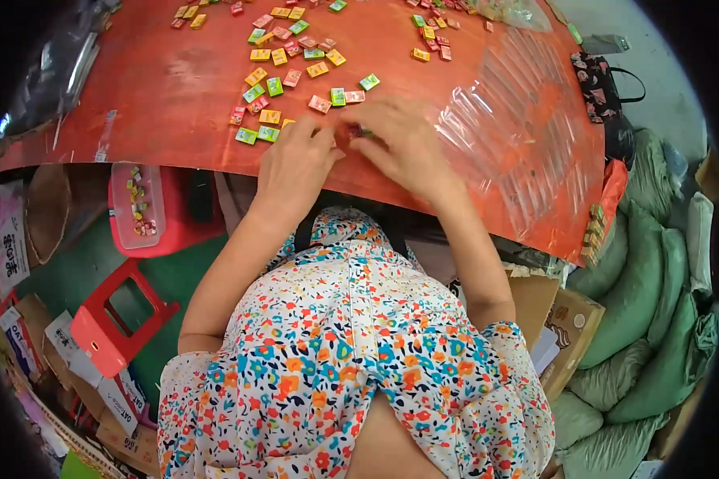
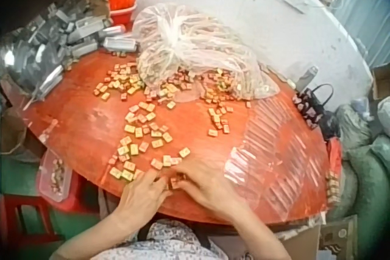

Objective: The recorder is seen organizing small colorful labels and placing them into clear plastic trays at a workbench.

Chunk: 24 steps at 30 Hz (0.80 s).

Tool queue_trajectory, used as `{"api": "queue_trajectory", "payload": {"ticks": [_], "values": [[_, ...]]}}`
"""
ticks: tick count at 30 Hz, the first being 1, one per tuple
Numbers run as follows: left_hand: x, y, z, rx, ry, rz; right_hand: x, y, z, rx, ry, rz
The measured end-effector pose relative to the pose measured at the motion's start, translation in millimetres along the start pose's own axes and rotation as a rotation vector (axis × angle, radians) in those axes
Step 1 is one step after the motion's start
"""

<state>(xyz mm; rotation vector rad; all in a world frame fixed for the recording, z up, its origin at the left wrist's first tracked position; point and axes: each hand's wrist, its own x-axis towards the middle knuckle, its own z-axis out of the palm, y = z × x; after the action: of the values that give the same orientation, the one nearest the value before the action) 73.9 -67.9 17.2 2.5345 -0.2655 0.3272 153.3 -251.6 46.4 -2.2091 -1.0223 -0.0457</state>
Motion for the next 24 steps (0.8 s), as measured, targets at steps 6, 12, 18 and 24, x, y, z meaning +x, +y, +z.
{"api": "queue_trajectory", "payload": {"ticks": [6,12,18,24], "values": [[-8,-7,-11,0.010,-0.031,-0.060,-6,-9,28,-0.134,-0.076,-0.059],[-9,-7,-10,-0.045,-0.020,-0.044,-11,-4,7,-0.209,-0.051,0.016],[-4,-6,2,-0.089,-0.009,-0.022,-20,1,10,-0.097,-0.134,0.109],[-3,-3,-9,-0.107,0.010,-0.055,-4,21,-10,-0.142,-0.017,0.021]]}}
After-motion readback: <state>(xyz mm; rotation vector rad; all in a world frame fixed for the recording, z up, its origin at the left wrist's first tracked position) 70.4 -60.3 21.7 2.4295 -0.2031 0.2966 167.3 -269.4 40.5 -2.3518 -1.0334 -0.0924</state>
